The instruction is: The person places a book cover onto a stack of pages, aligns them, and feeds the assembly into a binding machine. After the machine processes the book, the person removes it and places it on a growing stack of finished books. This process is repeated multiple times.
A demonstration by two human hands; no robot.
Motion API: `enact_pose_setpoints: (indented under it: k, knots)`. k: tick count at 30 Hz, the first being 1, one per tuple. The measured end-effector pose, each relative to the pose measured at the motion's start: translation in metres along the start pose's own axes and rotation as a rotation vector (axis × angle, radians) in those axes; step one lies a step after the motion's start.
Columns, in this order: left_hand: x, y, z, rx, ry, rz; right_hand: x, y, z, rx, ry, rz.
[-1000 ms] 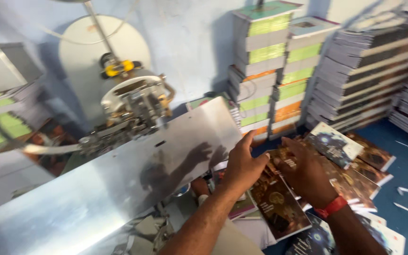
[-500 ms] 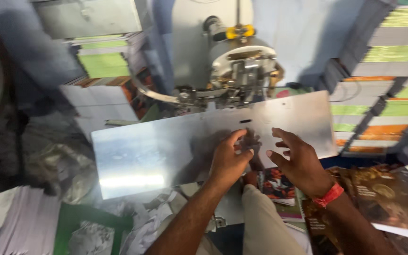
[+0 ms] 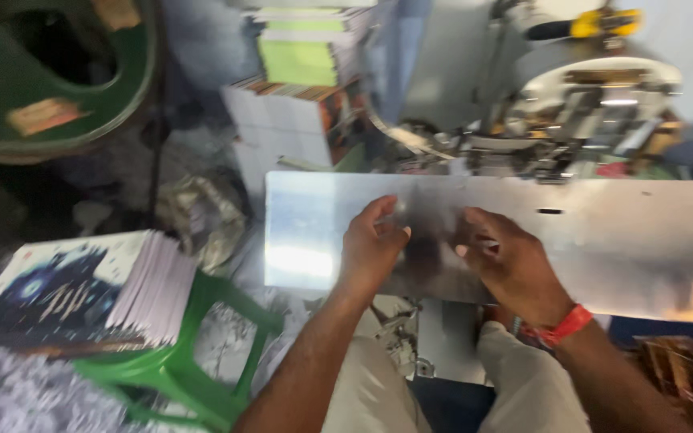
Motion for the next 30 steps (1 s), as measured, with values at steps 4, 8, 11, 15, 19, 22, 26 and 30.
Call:
enact_pose_setpoints:
  k: [4,8,11,15,19,22,26,30]
  knots:
    - [-0.06,-0.036,-0.007,-0.028,0.121,-0.026,0.031,-0.007,-0.01,-0.034,-0.061,-0.045]
    - [-0.11,-0.081,-0.009,-0.06,0.183,0.061,0.061,-0.015,-0.025,-0.041,-0.107,-0.051]
    - [-0.147,-0.114,-0.005,-0.087,0.241,-0.012,0.088,-0.028,-0.035,-0.078,-0.143,-0.085]
    - [-0.201,-0.139,0.006,0.069,0.39,-0.22,0.129,-0.055,-0.044,-0.144,-0.213,-0.124]
    - [-0.269,-0.176,0.021,-0.097,0.554,-0.166,0.164,-0.077,-0.041,-0.217,-0.241,-0.187]
    - [-0.332,-0.186,0.047,-0.176,0.769,-0.478,0.179,-0.078,-0.042,-0.169,-0.274,-0.148]
    - [-0.4,-0.177,0.075,-0.196,0.938,-0.903,0.186,-0.076,-0.043,-0.134,-0.285,-0.088]
    - [-0.453,-0.189,0.103,-0.67,1.076,-0.888,0.186,-0.074,-0.042,-0.13,-0.287,-0.104]
Point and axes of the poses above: each hand's wrist, its own z-axis away from the middle knuckle, its own x-axis out of the palm, y = z × x, the point moved 6 cm from there along -z, towards the middle knuckle, and after that the axes turned 5 degrees about -z, right-handed, at the moved point
